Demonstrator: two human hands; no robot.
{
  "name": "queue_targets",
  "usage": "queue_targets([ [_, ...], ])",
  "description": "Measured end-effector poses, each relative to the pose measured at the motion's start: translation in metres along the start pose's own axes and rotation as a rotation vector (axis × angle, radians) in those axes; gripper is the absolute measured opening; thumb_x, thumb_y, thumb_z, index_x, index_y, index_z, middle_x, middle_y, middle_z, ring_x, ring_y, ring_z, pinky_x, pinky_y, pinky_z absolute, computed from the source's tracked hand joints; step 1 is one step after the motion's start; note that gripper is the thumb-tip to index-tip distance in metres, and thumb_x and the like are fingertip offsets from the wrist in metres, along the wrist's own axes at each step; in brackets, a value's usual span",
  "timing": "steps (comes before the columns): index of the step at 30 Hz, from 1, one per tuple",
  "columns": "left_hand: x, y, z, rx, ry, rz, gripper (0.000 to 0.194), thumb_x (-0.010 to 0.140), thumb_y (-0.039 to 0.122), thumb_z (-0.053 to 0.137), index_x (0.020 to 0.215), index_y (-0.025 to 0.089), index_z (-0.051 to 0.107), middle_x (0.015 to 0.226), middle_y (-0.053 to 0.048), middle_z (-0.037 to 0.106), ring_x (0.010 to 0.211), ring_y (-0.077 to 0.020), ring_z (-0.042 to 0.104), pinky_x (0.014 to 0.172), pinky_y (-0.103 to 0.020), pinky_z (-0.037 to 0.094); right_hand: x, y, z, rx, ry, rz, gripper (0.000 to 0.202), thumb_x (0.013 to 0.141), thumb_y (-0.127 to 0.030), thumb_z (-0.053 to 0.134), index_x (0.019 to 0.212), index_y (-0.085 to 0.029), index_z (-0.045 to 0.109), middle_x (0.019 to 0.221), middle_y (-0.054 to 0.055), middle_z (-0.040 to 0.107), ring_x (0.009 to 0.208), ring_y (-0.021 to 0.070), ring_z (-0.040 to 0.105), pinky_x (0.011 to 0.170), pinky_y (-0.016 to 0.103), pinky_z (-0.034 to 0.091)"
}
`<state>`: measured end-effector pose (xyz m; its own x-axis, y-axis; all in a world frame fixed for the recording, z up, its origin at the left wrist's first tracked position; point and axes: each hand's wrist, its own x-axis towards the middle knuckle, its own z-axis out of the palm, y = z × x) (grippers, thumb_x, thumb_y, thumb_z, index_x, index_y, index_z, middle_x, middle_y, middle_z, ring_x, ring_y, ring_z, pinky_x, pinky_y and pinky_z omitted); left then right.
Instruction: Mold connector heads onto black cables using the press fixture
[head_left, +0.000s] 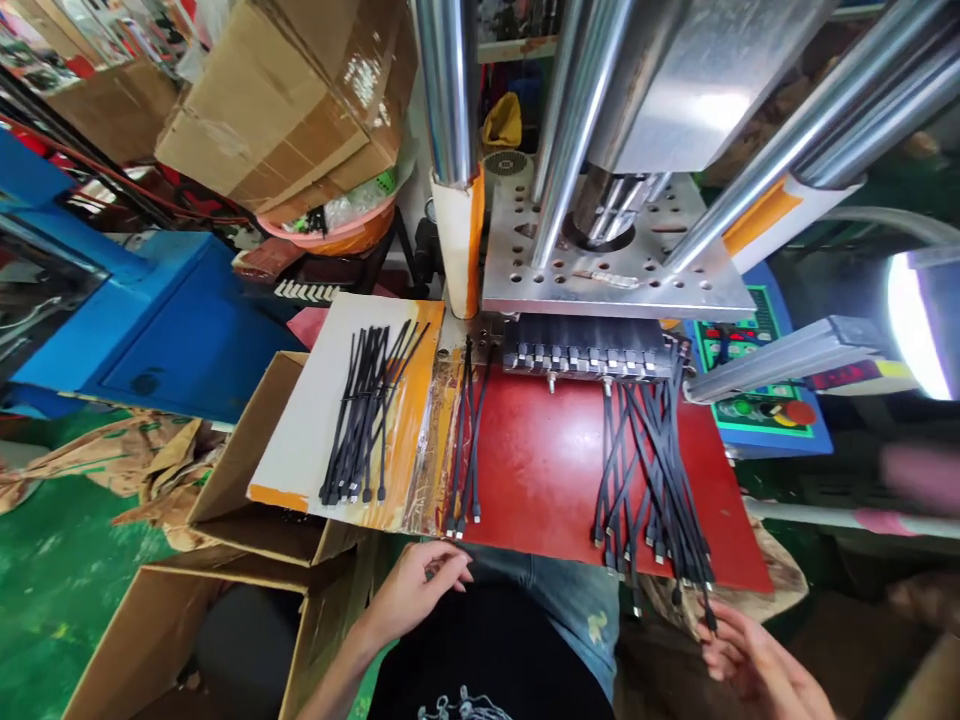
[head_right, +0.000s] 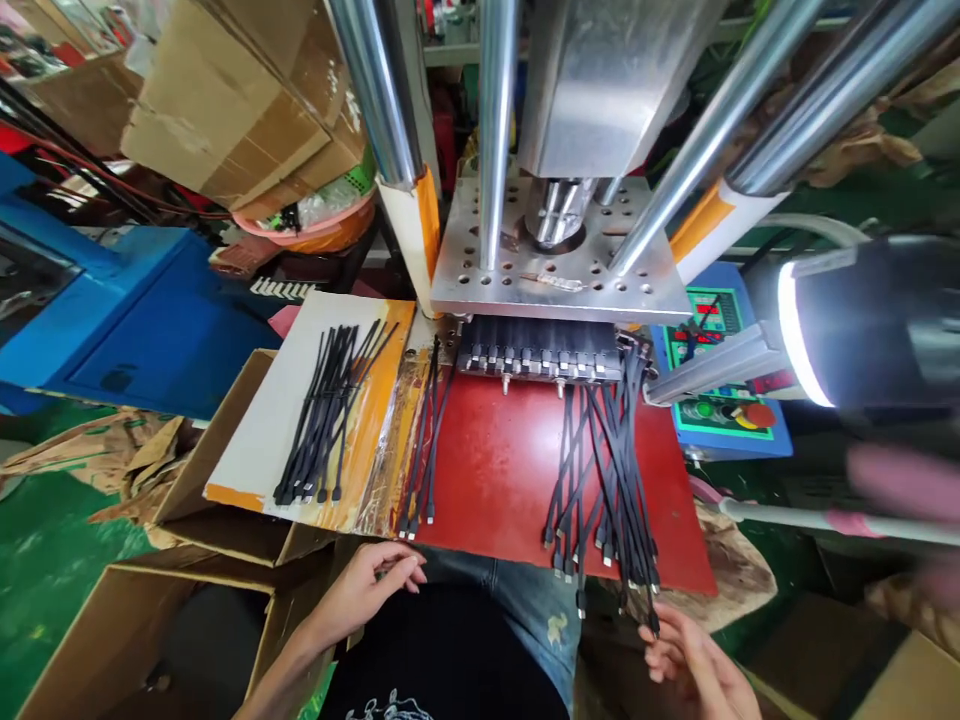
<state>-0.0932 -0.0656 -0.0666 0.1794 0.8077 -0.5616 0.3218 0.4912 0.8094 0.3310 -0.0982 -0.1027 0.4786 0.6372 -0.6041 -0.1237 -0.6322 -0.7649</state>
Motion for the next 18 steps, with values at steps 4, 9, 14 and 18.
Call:
queue_targets([
  [4,-0.001,0.009,0.001,0.056,-0.013,0.036,0.041,0.098,0.054,0.061,0.104,0.018,0.080,0.092,-0.009,0.085,0.083,-0.0227,0.081,0.082,-0.030,0.064,-0.014,-0.028,0.024,0.016,0.010,-0.052,0.072,0.041,-0.071,0.098,0.085,-0.018,0.078,0.070,0.006,0.076,0.053,0.0187,0.064,0.050,0.030,0.057],
  [9,0.005,-0.004,0.007,0.072,-0.028,0.044,0.042,0.098,0.055,0.060,0.106,0.018,0.080,0.096,-0.010,0.086,0.086,-0.0244,0.083,0.082,-0.031,0.064,-0.021,-0.048,0.043,0.017,0.071,-0.189,0.066,0.049,-0.072,0.097,0.078,-0.020,0.067,0.070,0.006,0.077,0.055,0.0168,0.066,0.053,0.027,0.058],
  [14,0.002,-0.015,0.008,0.092,0.004,0.070,0.039,0.100,0.049,0.059,0.111,0.018,0.080,0.099,-0.009,0.087,0.090,-0.0237,0.083,0.087,-0.031,0.063,-0.022,-0.035,0.033,-0.211,0.153,-0.255,0.072,0.059,-0.086,0.084,0.089,-0.023,0.068,0.070,0.005,0.074,0.061,0.0238,0.070,0.057,0.034,0.061],
  [18,-0.012,-0.027,0.007,0.124,0.101,0.091,0.033,0.101,0.041,0.059,0.111,0.018,0.081,0.103,-0.009,0.087,0.094,-0.0231,0.081,0.088,-0.029,0.060,-0.015,-0.027,0.025,-0.372,0.182,-0.228,0.047,0.082,-0.071,0.082,0.115,-0.040,0.073,0.106,0.009,0.078,0.097,0.0334,0.076,0.060,0.041,0.063],
])
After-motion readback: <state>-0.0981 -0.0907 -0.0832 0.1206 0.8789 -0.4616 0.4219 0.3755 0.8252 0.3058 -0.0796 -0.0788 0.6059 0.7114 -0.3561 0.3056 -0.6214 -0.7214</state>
